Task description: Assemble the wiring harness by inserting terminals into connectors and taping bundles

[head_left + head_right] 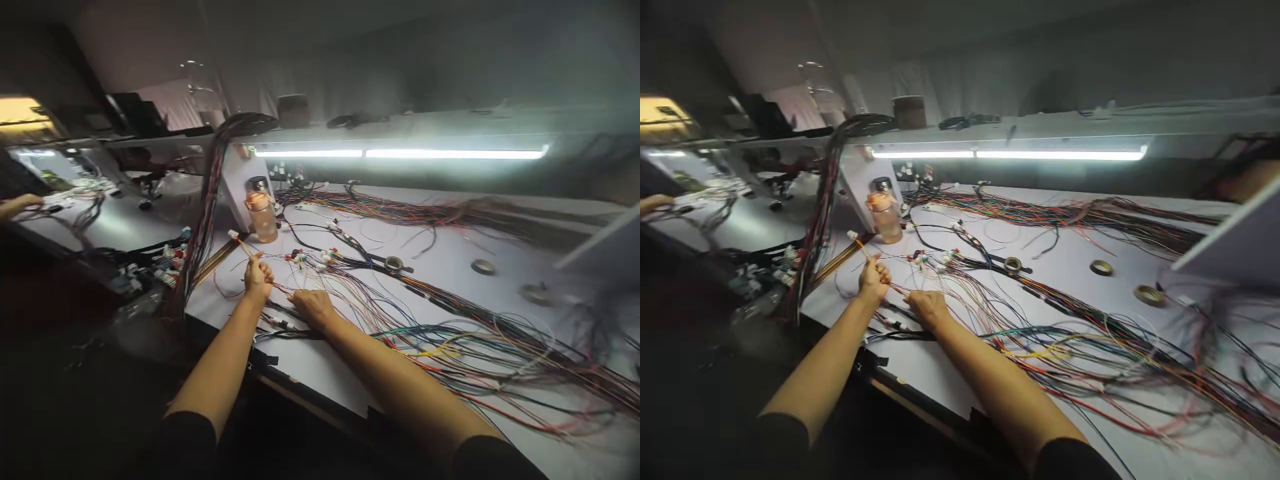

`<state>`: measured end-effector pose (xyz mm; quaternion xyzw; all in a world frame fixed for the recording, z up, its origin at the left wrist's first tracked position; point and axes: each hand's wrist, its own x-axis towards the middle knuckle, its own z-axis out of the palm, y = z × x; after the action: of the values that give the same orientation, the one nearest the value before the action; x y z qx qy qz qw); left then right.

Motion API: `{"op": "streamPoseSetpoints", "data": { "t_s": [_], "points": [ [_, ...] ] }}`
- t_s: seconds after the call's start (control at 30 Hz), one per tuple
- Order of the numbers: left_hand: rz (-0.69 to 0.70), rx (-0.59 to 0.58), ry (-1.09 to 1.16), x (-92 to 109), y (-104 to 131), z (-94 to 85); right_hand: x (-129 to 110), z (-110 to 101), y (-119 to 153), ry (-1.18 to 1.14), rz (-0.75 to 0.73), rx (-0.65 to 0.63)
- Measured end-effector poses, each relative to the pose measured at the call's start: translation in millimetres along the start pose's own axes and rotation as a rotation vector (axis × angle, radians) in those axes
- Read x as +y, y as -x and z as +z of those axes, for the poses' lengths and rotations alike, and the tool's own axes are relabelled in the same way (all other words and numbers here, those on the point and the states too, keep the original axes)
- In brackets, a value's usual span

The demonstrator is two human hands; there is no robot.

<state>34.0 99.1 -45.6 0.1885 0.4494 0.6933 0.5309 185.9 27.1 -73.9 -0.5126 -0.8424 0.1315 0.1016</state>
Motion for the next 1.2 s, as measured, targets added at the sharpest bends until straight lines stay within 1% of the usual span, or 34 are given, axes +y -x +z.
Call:
{"op": "streamPoseSetpoints", "data": {
  "t_s": [0.07,0.17,0.23,0.3,0.4,0.53,0.63,0.7,0.77,0.87,0.93,1.0,1.1,1.2],
  "points": [
    [0.027,-0.017,0.005,1,1,-1.5,-1,3,2,-0.021,0.008,0.001],
    [0.04,-0.083,0.0,1,8,-5.8,0,0,6,-0.082,0.032,0.01],
    [0.037,-0.148,-0.015,2,13,-9.6,4,-10,4,-0.155,0.051,0.033],
    [0.031,-0.216,-0.034,4,16,-13.1,10,-27,-7,-0.254,0.067,0.076],
    [0.024,-0.31,-0.066,7,17,-15.1,15,-62,-42,-0.424,0.061,0.155],
    [0.024,-0.413,-0.122,8,18,-10.1,3,-108,-103,-0.624,0.027,0.222],
    [0.027,-0.481,-0.162,7,21,-5.5,-11,-134,-136,-0.733,0.045,0.233],
    [0.013,-0.529,-0.184,9,23,-4.4,-18,-145,-149,-0.795,0.07,0.23],
    [-0.017,-0.583,-0.2,16,24,-4.1,-22,-151,-154,-0.86,0.088,0.222],
    [-0.052,-0.641,-0.193,38,20,0.2,-26,-154,-154,-0.953,0.086,0.205],
    [-0.038,-0.652,-0.167,53,14,7.5,-30,-152,-153,-0.996,0.073,0.191],
    [0.004,-0.641,-0.152,65,9,16.4,-34,-149,-153,-1.061,0.041,0.181],
    [0.049,-0.598,-0.141,70,7,25.4,-41,-145,-151,-1.185,-0.031,0.181],
    [0.094,-0.544,-0.13,65,12,24.3,-44,-145,-146,-1.247,-0.048,0.142]
  ]
}}
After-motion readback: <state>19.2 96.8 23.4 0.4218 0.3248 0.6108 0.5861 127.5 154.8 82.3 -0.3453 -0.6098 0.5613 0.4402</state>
